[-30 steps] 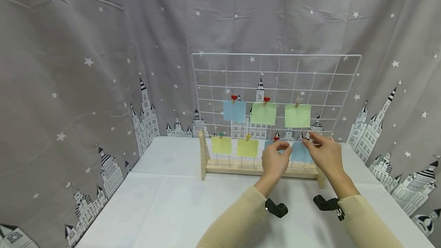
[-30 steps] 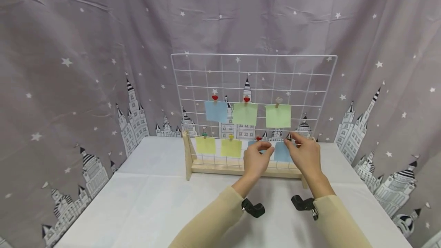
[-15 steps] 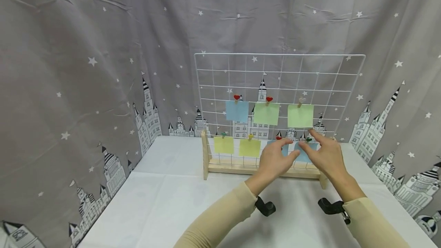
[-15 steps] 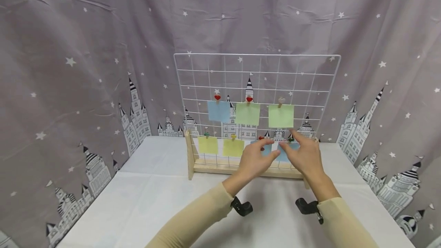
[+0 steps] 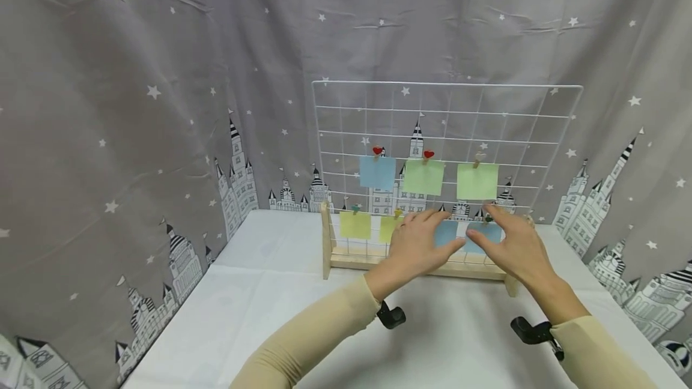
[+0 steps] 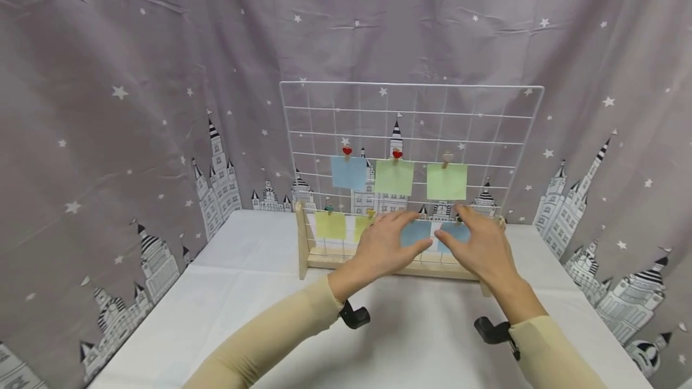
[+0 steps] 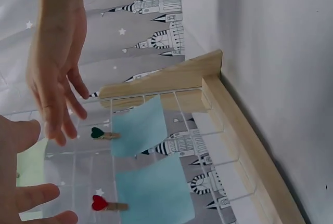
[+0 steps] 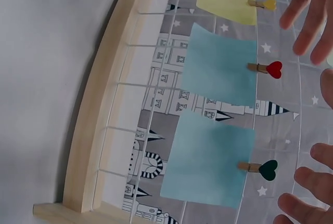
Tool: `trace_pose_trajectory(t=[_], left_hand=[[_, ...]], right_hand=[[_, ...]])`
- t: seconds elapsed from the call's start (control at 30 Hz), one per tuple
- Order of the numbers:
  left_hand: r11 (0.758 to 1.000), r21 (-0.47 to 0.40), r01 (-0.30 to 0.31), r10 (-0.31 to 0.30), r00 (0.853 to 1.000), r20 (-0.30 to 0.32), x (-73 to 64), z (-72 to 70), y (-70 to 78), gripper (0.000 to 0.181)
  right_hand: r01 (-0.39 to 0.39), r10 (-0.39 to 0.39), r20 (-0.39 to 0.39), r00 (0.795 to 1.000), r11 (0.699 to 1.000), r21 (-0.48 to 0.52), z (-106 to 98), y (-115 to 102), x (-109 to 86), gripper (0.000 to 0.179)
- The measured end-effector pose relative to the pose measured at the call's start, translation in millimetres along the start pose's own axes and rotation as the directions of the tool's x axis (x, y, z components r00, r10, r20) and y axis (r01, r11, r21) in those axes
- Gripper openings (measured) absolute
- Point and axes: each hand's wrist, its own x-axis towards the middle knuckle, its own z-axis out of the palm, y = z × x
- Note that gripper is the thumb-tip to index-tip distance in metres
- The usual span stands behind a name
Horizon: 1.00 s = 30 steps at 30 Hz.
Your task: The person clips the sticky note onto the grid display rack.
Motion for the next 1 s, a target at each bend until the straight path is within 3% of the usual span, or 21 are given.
trace_pose_trajectory(t=[0.1,0.33,0.7,1.0], left_hand=[[1.000,0.009,-0.004,0.003,1.000,0.027,-1.8,-4.2,-4.2,0.066],[0.998,0.031,0.060,-0.063,0.992,0.106,-7.8,-13.8,-23.7,0.078],[0.991,0.103,0.087,-0.098,0.989,0.109,-12.6,-41.1,-56.0,0.088],[0.982,0.149,0.116,-0.131,0.987,0.095,-25.4,-58.7,-97.0,0.092]], right_hand=[[0.022,-0.022,0.007,1.000,0.999,-0.026,-3.1,2.6,-2.4,0.077],[0.027,-0.022,0.038,0.999,0.988,-0.150,-5.6,7.6,-6.4,0.089],[0.003,0.028,0.127,0.992,0.972,-0.235,-18.7,17.3,-7.1,0.101],[-0.027,0.071,0.170,0.983,0.969,-0.247,-32.0,34.4,-9.1,0.101]])
